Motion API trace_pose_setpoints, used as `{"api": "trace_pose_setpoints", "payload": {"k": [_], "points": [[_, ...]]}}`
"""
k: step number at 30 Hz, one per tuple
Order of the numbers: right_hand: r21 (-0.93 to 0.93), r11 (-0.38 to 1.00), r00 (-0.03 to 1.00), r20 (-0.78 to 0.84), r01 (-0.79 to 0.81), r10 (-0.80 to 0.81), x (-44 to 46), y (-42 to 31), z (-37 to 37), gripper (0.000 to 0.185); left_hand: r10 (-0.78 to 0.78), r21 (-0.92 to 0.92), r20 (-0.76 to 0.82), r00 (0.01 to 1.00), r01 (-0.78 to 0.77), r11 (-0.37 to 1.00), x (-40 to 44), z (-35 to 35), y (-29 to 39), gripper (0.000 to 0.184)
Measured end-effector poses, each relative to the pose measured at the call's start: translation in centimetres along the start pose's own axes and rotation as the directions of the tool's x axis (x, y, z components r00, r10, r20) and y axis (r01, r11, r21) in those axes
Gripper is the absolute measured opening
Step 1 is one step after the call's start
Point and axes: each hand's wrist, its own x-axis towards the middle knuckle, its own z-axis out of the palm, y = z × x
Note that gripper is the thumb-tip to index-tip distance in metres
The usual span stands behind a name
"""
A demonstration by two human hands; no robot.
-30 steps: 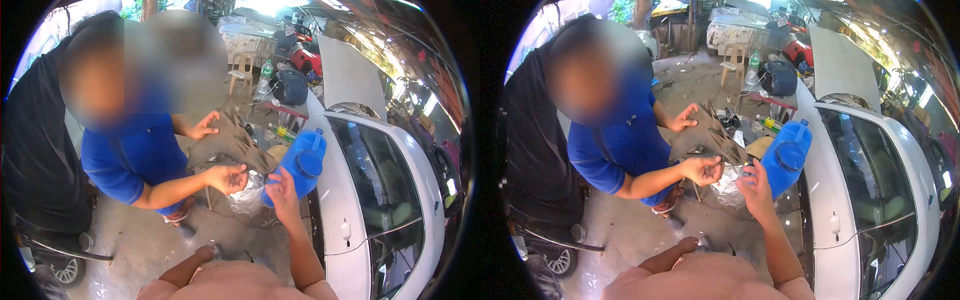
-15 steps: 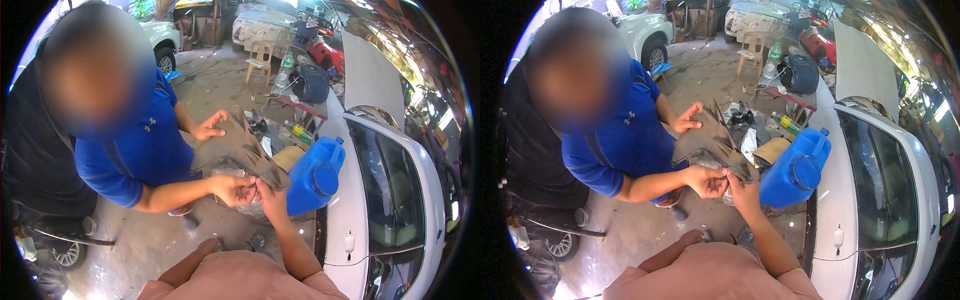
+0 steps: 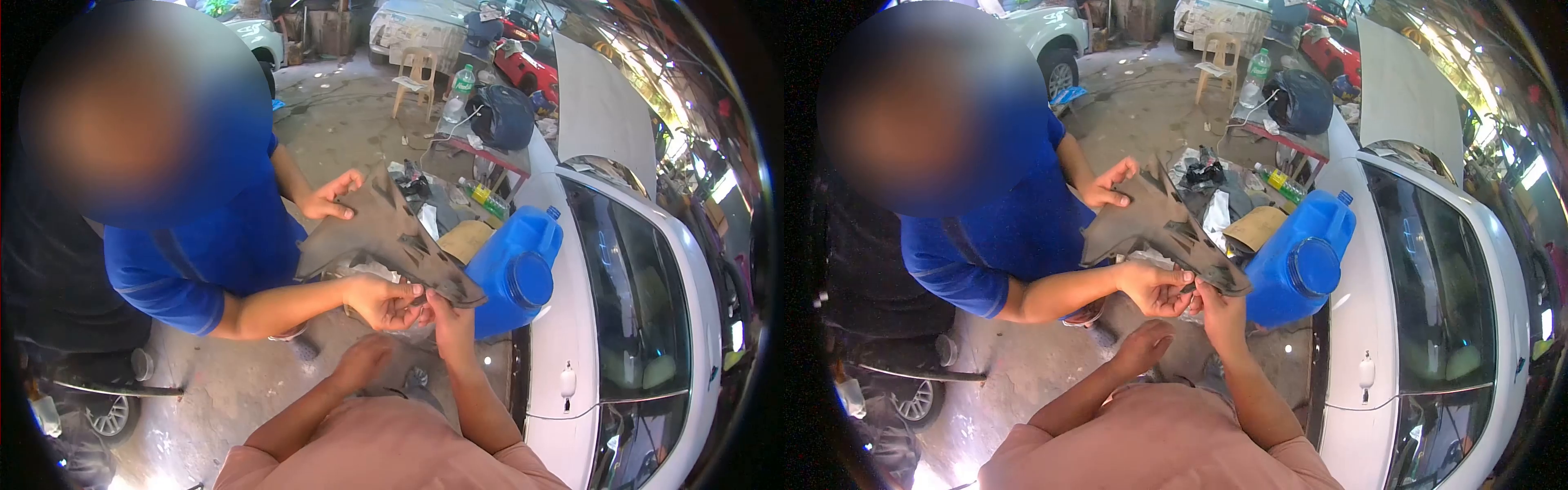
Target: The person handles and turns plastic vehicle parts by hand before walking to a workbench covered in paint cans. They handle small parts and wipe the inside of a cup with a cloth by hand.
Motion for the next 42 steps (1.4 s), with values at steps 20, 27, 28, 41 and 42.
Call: {"api": "trace_pose_setpoints", "payload": {"k": [20,27,28,41,42], "points": [[-0.079,0.991,0.985,-0.145,-0.109,0.096,-3.5,-4.8,-2.8,0.018,0.347,0.356,0.024,0.938,-0.332,0.874,8.7,-7.1,14.2,0.046],[-0.182,0.971,0.979,-0.161,-0.155,0.126,-4.2,-8.5,-1.9,0.018,0.334,0.409,0.074,0.940,-0.334,0.849,9.9,-6.0,15.7,0.024],[-0.235,0.960,0.983,-0.136,-0.150,0.120,-4.3,-8.9,-2.0,0.019,0.358,0.395,0.054,0.932,-0.349,0.850,9.7,-6.0,15.8,0.021],[-0.839,0.538,0.986,-0.016,0.078,-0.167,-2.3,-8.5,-0.8,0.040,-0.259,-0.552,-0.057,0.964,0.186,0.813,8.3,-4.0,10.7,0.008],[-0.844,0.531,0.986,-0.011,0.081,-0.167,-2.2,-8.6,-0.6,0.042,-0.259,-0.586,-0.077,0.963,0.166,0.793,8.4,-3.8,10.9,0.011]]}}
